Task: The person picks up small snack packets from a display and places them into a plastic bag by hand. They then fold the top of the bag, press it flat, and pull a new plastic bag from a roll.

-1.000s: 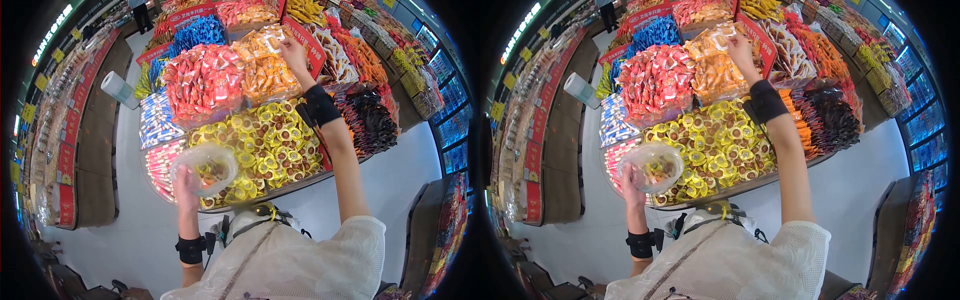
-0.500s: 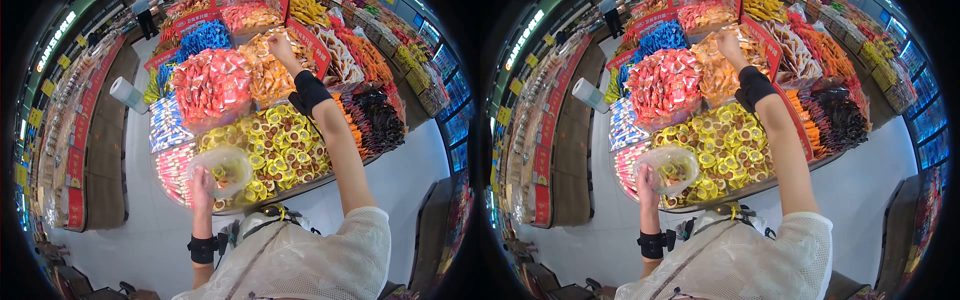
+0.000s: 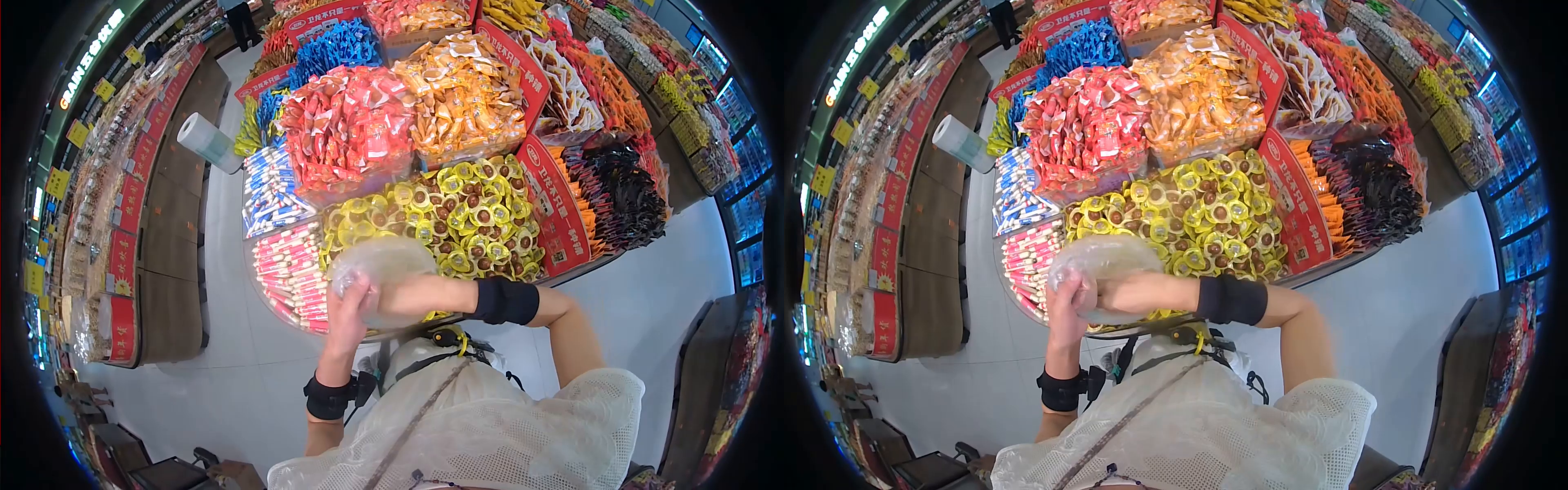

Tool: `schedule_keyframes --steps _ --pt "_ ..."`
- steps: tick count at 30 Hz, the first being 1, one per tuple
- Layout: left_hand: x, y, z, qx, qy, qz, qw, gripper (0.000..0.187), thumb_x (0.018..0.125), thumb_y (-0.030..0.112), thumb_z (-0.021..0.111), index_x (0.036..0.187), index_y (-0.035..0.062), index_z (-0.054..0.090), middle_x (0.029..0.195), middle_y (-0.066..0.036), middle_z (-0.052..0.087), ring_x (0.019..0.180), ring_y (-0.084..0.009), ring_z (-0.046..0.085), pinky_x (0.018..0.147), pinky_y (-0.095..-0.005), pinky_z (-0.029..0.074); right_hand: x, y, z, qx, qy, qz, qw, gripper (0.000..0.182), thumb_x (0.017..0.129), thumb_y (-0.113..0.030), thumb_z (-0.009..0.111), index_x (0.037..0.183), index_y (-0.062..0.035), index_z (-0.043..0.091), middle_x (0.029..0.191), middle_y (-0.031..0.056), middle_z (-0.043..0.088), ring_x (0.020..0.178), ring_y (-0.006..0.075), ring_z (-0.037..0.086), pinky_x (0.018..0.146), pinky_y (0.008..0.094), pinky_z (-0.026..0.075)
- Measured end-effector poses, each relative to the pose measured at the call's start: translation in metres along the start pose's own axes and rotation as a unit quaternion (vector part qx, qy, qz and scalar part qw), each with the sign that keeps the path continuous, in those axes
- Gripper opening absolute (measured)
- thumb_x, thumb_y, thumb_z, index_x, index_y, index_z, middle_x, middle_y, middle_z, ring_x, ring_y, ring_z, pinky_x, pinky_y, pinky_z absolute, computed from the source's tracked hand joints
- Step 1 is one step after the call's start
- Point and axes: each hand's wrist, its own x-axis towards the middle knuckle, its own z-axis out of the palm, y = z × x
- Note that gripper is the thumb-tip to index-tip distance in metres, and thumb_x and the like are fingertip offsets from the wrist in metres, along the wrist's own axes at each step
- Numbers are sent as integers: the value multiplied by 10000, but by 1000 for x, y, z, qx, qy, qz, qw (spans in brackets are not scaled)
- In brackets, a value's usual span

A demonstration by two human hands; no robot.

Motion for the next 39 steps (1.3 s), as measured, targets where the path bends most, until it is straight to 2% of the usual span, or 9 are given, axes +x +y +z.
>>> schedule_keyframes --steps 5,13,18,21,24,30,33,36,39 --pt "-11 -7 -5 48 -41 -8 998 105 781 163 503 772 58 512 639 19 487 523 -33 392 459 -174 281 -15 3 41 -27 -39 61 997 194 744 -101 433 841 -4 572 847 134 580 843 264 551 763 324 414" --pt "-12 -12 -11 64 -29 -10 997 124 786 174 491 743 61 520 624 27 483 523 -31 393 458 -179 279 -23 -4 21 -136 -42 -21 990 196 742 -105 436 832 1 573 848 135 580 844 265 551 754 332 416" --pt "-7 -20 -13 31 27 5 999 119 787 180 496 746 71 521 627 38 468 538 -30 396 474 -178 283 -23 5 25 -161 -31 -32 986 197 740 -107 437 827 3 575 849 136 579 844 265 551 749 336 417" --pt "-7 -20 -17 34 43 -3 998 115 785 182 503 761 71 521 645 35 470 556 -29 401 483 -175 288 -29 10 32 -55 -71 30 995 206 748 -113 437 858 2 568 861 139 579 836 285 550 730 359 419" --pt "-4 -21 -19 15 66 -13 998 117 779 186 512 769 70 522 658 34 471 557 -30 400 485 -174 291 -3 -8 -16 41 -238 99 965 223 755 -127 440 899 -4 560 866 150 576 825 305 551 713 382 419" --pt "-7 -12 -15 -6 66 3 998 113 778 183 516 764 71 516 653 40 461 545 -30 393 479 -172 288 -20 12 19 30 -101 81 991 185 730 -116 476 858 -2 546 841 161 568 785 318 557 676 403 424" --pt "-3 -17 -26 -3 79 10 997 108 780 183 517 769 76 515 654 42 460 555 -26 396 482 -168 288 -5 -1 2 4 -146 131 981 163 719 -115 497 828 -2 539 840 157 566 775 313 559 662 396 429" --pt "3 -25 -35 -11 94 20 995 108 782 192 522 769 85 514 661 45 461 568 -22 399 495 -168 293 14 -13 -25 3 -256 150 955 151 697 -98 524 815 -4 533 816 144 568 768 306 562 645 389 433" --pt "8 -27 -41 -30 116 5 993 112 786 201 524 760 92 511 666 50 459 579 -19 398 512 -170 296 15 -18 -38 46 -90 78 992 148 717 -88 542 839 -4 534 810 132 572 761 300 560 644 357 444"
